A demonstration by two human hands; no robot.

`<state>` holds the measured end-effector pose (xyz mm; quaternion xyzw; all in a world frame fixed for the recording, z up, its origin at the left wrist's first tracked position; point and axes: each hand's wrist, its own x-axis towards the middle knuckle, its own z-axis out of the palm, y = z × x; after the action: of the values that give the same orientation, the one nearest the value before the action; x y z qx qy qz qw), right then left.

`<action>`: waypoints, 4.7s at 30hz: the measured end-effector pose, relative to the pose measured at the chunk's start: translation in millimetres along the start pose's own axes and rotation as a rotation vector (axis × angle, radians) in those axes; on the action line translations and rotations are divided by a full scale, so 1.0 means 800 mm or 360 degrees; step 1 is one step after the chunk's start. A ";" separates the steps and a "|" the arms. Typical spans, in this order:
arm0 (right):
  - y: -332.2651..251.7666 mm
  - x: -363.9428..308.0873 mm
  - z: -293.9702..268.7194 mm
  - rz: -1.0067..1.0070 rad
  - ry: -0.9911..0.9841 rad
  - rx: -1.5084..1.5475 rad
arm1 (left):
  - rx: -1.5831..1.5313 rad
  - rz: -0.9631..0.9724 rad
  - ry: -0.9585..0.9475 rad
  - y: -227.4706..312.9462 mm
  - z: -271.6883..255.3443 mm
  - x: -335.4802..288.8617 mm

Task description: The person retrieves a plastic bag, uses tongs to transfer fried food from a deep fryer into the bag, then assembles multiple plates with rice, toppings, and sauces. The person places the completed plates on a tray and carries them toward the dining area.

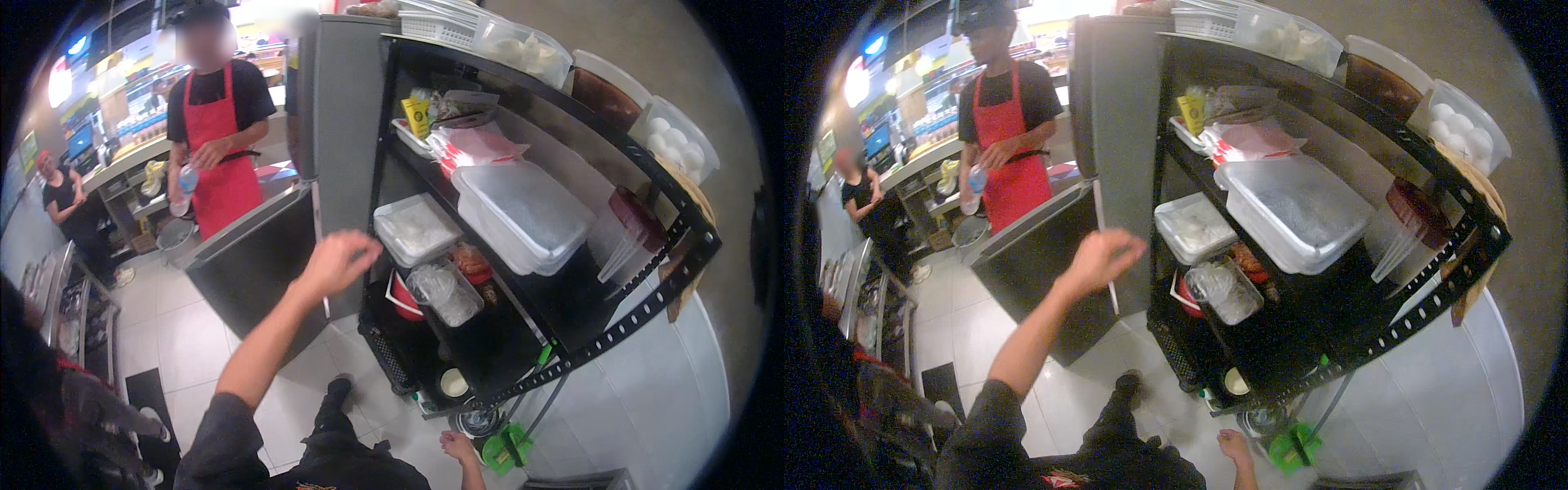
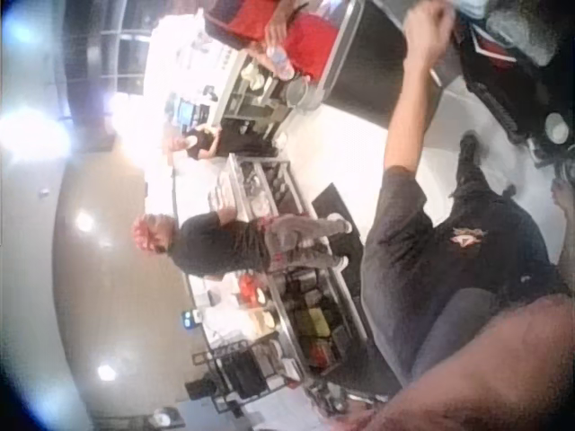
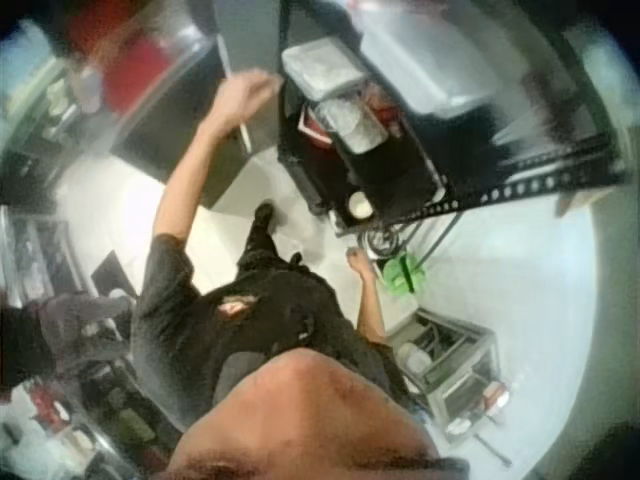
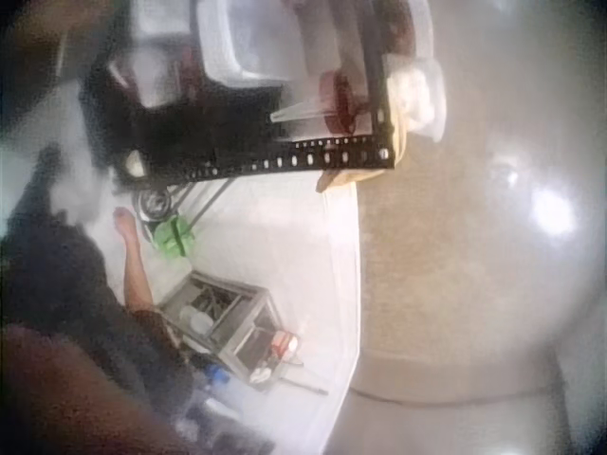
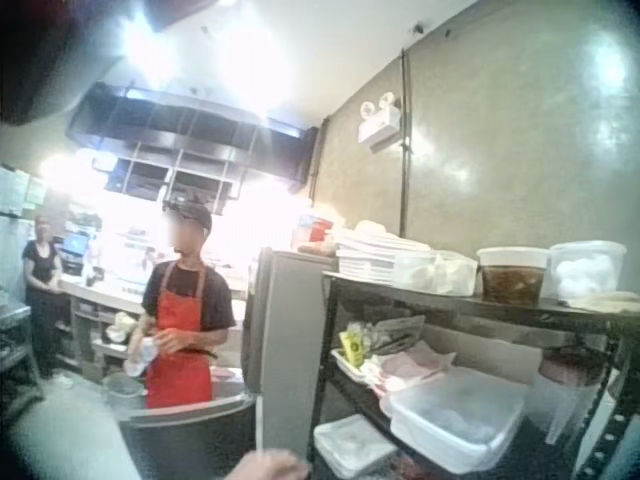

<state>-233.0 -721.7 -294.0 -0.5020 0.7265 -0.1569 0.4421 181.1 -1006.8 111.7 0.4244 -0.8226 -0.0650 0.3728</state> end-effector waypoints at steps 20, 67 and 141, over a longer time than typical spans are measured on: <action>-0.117 0.073 0.149 0.0288 0.0181 0.0667 | 0.0382 0.1629 -0.0752 -0.045 0.028 0.458; -0.850 0.156 -0.201 -0.1061 0.2123 -0.0267 | -0.0178 0.1657 -0.0719 -0.079 -0.003 0.488; -0.256 -0.600 0.276 0.1212 0.3324 0.1928 | -0.1000 0.0455 -0.4193 0.492 0.218 -0.455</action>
<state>114.9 -348.3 -47.3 0.3831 0.6384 -0.6468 -0.1649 -59.5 -522.6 -49.2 -0.1421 -0.5524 -0.5624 -0.5986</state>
